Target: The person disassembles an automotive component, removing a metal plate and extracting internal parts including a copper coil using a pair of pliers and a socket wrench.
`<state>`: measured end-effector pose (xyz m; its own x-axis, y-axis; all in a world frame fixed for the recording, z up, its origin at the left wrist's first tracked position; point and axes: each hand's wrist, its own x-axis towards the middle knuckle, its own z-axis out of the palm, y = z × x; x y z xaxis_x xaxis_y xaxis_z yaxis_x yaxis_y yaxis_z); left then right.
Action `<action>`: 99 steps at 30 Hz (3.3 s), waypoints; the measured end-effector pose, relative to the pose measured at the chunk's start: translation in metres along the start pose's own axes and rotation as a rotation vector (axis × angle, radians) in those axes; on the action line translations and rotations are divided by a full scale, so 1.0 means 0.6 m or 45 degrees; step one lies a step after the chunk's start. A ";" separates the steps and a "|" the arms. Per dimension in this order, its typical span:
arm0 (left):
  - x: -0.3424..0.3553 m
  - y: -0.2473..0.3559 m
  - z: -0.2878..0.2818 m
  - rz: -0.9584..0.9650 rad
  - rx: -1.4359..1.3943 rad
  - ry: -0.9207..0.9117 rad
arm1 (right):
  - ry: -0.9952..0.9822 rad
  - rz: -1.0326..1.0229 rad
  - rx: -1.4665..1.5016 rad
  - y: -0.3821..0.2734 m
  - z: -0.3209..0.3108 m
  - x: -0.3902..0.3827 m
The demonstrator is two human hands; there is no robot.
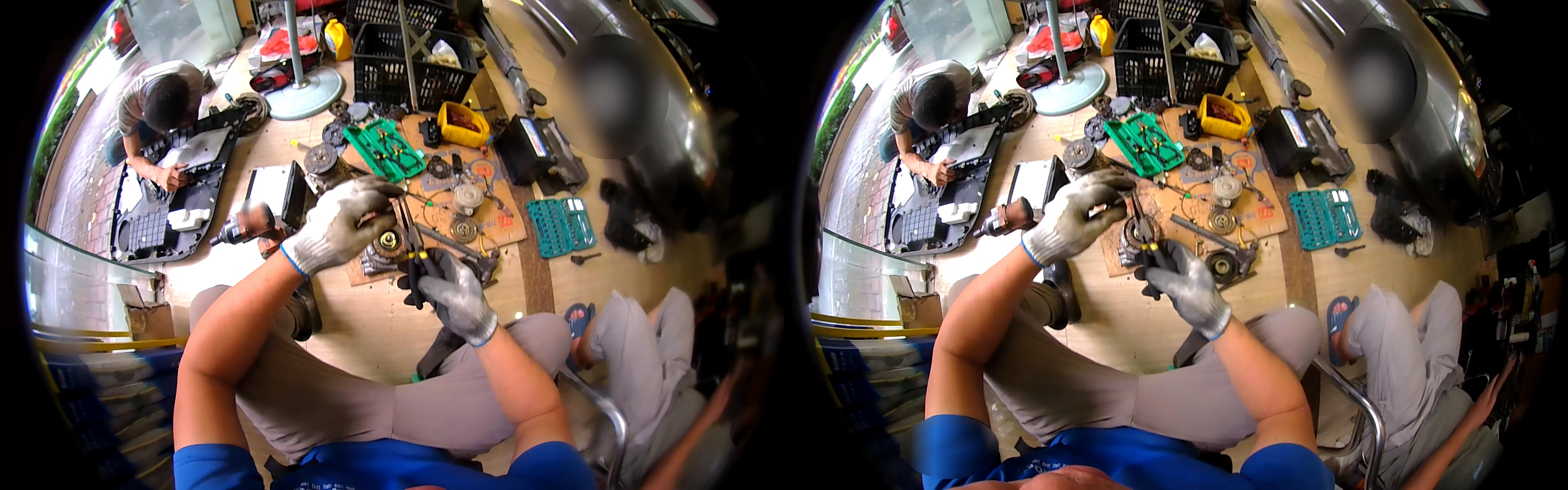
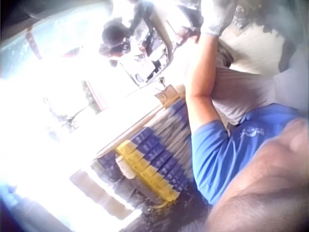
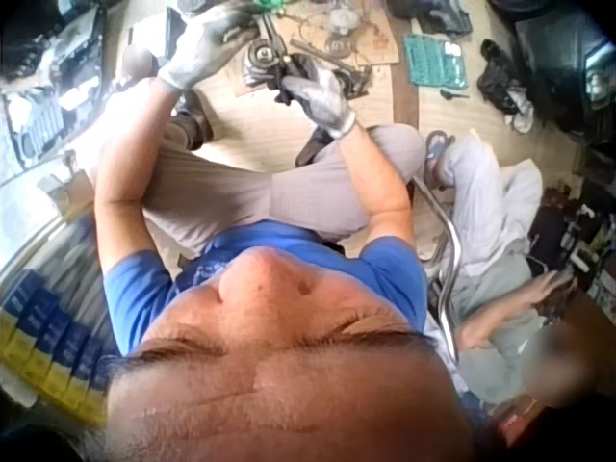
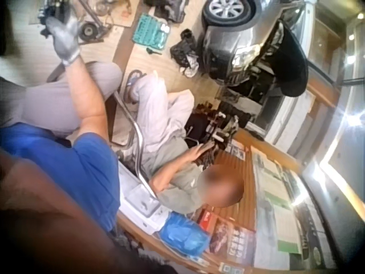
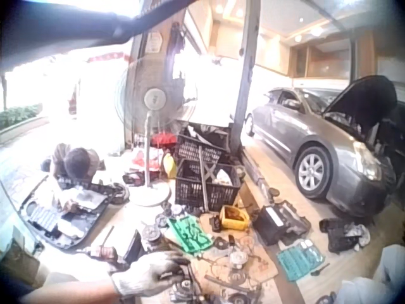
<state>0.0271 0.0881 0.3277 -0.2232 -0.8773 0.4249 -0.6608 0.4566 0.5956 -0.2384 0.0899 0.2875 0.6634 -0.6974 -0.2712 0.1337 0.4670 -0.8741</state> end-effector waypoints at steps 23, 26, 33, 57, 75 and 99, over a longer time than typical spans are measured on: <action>-0.014 0.054 -0.022 0.380 0.186 0.302 | -0.148 -0.129 -0.240 0.002 -0.009 -0.018; -0.013 0.057 -0.020 0.412 0.177 0.297 | -0.143 -0.089 -0.224 -0.003 -0.007 -0.020; -0.009 0.056 -0.023 0.404 0.123 0.283 | -0.149 -0.095 -0.277 -0.008 -0.004 -0.022; 0.005 0.037 0.007 0.302 0.206 0.336 | -0.181 -0.045 0.248 0.022 0.020 -0.012; -0.003 -0.002 0.042 0.007 0.167 0.106 | 0.083 0.205 0.072 0.013 0.014 -0.006; -0.176 -0.015 0.159 0.264 0.597 -0.710 | -0.104 0.889 0.489 0.113 0.006 -0.002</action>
<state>-0.0119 0.1627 0.2126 -0.6233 -0.7818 0.0144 -0.7735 0.6191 0.1358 -0.2274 0.1245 0.2300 0.7373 -0.1400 -0.6609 -0.0981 0.9457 -0.3098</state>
